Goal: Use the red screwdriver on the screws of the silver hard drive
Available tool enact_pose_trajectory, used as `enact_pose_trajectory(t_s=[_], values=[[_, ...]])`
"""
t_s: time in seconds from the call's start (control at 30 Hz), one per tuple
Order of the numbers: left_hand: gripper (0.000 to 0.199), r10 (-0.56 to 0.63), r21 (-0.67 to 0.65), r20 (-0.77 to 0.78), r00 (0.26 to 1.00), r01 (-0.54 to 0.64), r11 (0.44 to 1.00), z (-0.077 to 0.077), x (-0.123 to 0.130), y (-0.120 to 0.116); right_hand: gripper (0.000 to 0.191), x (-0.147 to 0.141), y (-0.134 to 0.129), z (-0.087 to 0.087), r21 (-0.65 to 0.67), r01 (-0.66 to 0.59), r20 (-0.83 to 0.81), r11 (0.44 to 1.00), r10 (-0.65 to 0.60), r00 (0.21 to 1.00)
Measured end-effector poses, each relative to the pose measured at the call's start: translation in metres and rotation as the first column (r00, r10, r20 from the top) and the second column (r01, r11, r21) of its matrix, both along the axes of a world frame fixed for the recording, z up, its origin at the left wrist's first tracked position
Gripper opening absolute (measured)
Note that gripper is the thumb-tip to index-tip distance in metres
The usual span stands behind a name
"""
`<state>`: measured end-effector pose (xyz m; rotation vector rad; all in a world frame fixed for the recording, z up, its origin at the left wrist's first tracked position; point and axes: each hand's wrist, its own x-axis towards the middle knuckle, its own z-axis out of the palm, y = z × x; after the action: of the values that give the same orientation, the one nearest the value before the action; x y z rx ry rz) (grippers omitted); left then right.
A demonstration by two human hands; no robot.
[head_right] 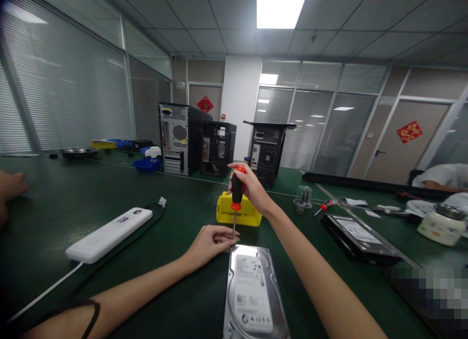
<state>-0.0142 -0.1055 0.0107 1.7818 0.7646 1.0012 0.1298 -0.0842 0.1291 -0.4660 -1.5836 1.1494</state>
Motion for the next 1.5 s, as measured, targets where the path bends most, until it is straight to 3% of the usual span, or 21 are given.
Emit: enact_pose_trajectory(t_s=[0.23,0.4,0.67,0.9,1.13,1.37,1.5], values=[[0.032,-0.023,-0.012,0.03,0.999,0.024,1.0,-0.003,0.0,0.002,0.021,-0.005,0.0,-0.006,0.107,0.125,0.032,0.986,-0.129,0.991],[0.029,-0.018,-0.006,0.018,1.0,0.018,1.0,-0.001,0.0,0.001,0.023,-0.014,-0.002,-0.008,0.134,0.112,-0.014,0.985,-0.111,0.994],[0.032,-0.024,0.033,0.02,1.0,0.023,0.999,0.002,-0.001,-0.002,0.022,-0.015,-0.004,-0.006,0.041,-0.023,-0.05,0.999,0.025,0.998],[0.031,-0.018,0.011,0.019,1.0,0.018,1.0,0.002,0.0,-0.002,0.019,-0.012,-0.005,-0.007,0.039,0.074,-0.097,0.996,-0.07,0.993],[0.034,-0.026,-0.021,0.026,0.999,0.026,0.999,0.002,0.0,-0.002,0.029,-0.009,-0.005,-0.007,0.028,0.13,-0.09,0.991,-0.127,0.988],[0.033,-0.041,-0.021,0.029,0.999,0.041,0.999,0.001,0.0,-0.002,0.027,-0.007,-0.006,-0.004,-0.011,0.011,-0.075,1.0,-0.012,0.997],[0.034,-0.032,-0.027,0.022,0.999,0.032,0.999,0.001,0.001,-0.001,0.024,-0.007,-0.003,-0.005,0.0,0.058,-0.087,0.998,-0.057,0.995]])
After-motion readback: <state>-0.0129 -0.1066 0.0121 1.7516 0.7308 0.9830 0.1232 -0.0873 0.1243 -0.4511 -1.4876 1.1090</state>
